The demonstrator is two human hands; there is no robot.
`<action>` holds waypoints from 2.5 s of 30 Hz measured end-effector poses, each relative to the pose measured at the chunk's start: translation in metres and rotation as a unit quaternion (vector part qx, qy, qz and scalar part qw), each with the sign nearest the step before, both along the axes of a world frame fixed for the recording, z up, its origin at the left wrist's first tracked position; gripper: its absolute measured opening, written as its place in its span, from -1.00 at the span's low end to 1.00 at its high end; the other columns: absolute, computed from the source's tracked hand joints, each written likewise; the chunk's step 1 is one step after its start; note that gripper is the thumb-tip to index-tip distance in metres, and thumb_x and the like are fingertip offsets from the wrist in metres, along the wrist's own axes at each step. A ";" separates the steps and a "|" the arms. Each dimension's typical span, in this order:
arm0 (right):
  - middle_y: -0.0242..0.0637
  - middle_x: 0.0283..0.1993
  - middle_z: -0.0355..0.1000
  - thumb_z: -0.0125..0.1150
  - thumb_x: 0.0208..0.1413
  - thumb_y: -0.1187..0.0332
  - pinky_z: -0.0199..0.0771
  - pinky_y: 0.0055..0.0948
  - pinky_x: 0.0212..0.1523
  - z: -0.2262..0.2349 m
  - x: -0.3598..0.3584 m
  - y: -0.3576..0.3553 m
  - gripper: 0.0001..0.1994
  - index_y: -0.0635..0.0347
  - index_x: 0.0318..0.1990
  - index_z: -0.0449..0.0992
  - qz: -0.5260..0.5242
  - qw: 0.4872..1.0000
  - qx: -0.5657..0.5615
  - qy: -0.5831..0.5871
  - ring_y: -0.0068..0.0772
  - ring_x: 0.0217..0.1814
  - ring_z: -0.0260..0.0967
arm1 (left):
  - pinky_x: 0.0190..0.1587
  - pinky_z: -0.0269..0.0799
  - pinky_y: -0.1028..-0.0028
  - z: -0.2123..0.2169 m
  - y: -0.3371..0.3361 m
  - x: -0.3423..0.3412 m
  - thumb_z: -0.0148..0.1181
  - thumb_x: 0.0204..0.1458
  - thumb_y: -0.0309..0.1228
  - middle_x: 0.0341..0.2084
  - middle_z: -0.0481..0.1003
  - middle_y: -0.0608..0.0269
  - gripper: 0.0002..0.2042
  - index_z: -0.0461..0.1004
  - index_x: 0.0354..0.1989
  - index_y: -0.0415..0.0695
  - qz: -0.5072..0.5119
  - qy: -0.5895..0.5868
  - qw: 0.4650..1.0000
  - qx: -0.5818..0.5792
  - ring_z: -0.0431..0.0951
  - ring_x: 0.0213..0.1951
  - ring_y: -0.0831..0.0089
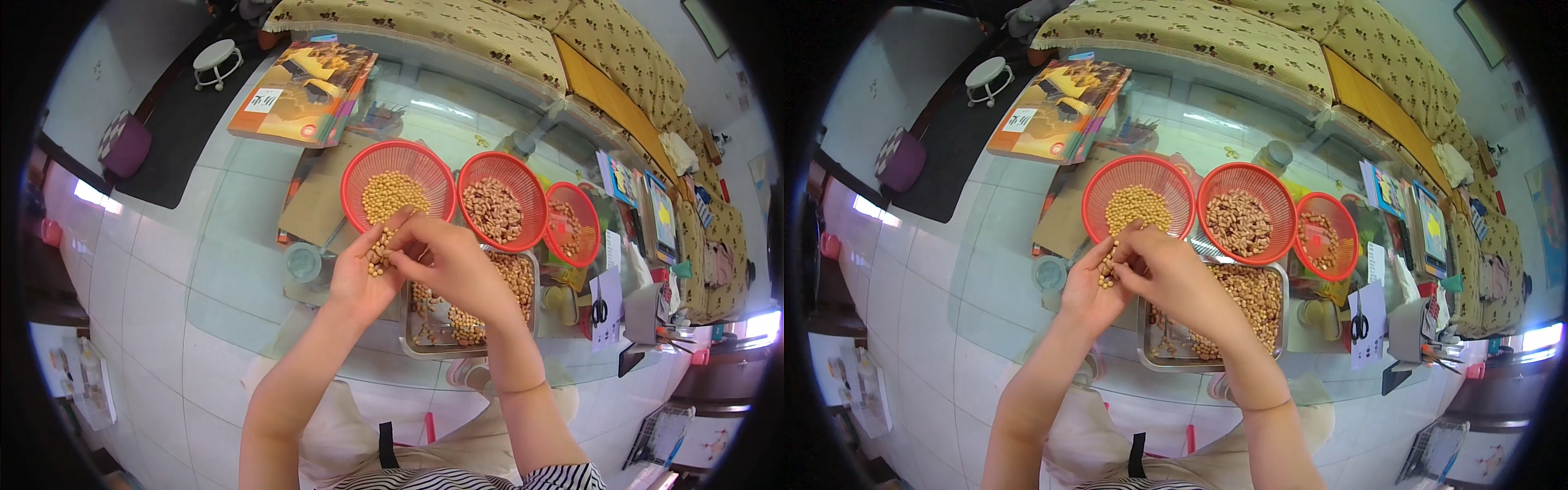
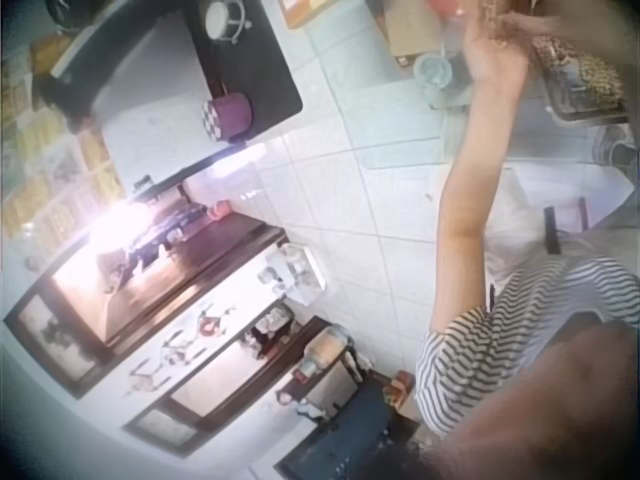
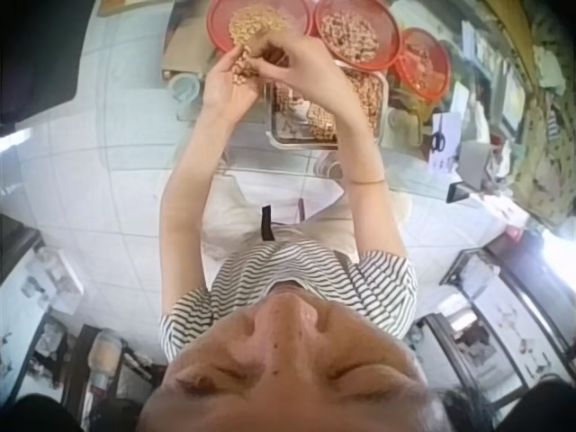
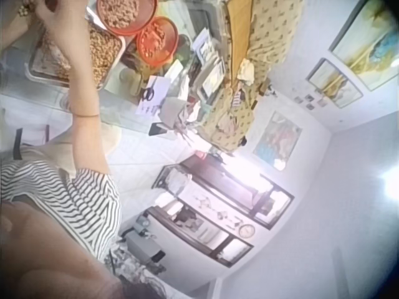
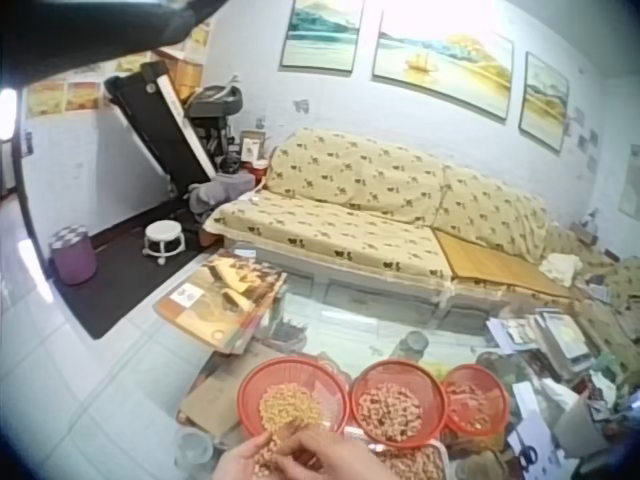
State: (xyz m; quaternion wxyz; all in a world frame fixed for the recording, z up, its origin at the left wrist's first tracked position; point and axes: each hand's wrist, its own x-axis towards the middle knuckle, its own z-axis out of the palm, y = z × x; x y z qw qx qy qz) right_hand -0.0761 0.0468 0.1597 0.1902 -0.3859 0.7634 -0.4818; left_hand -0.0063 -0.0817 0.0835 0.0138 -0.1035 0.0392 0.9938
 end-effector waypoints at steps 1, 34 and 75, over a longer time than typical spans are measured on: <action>-0.25 -0.33 0.50 0.28 0.06 0.48 0.48 -0.50 -0.31 0.002 -0.004 0.004 -0.86 0.33 -0.25 0.49 -0.021 0.999 -0.012 -0.042 -0.48 -0.33 0.49 | 0.36 0.14 0.20 0.000 0.001 0.000 -0.36 0.35 -0.34 0.26 0.23 -0.04 -0.57 0.15 0.29 -0.32 -0.004 0.004 1.000 0.001 0.22 0.31 0.15; -0.28 -0.26 0.54 0.19 0.18 0.45 0.54 -0.54 -0.23 -0.003 -0.098 0.110 -0.78 0.37 -0.06 0.53 -0.313 0.946 -0.068 -0.054 -0.51 -0.30 0.51 | 0.44 -0.05 0.12 0.002 -0.003 -0.003 -0.33 0.34 -0.39 0.32 0.10 -0.20 -0.57 0.10 0.29 -0.39 0.017 -0.006 0.991 0.136 0.02 0.41 0.08; -0.26 -0.22 0.50 0.28 0.06 0.49 0.46 -0.46 -0.25 0.007 -0.042 0.045 -0.72 0.21 -0.04 0.55 -0.143 0.981 -0.002 0.133 -0.42 -0.27 0.45 | 0.43 0.00 0.14 0.000 -0.004 -0.003 -0.37 0.35 -0.37 0.31 0.12 -0.16 -0.55 0.07 0.33 -0.35 0.012 0.008 0.996 0.090 0.05 0.39 0.08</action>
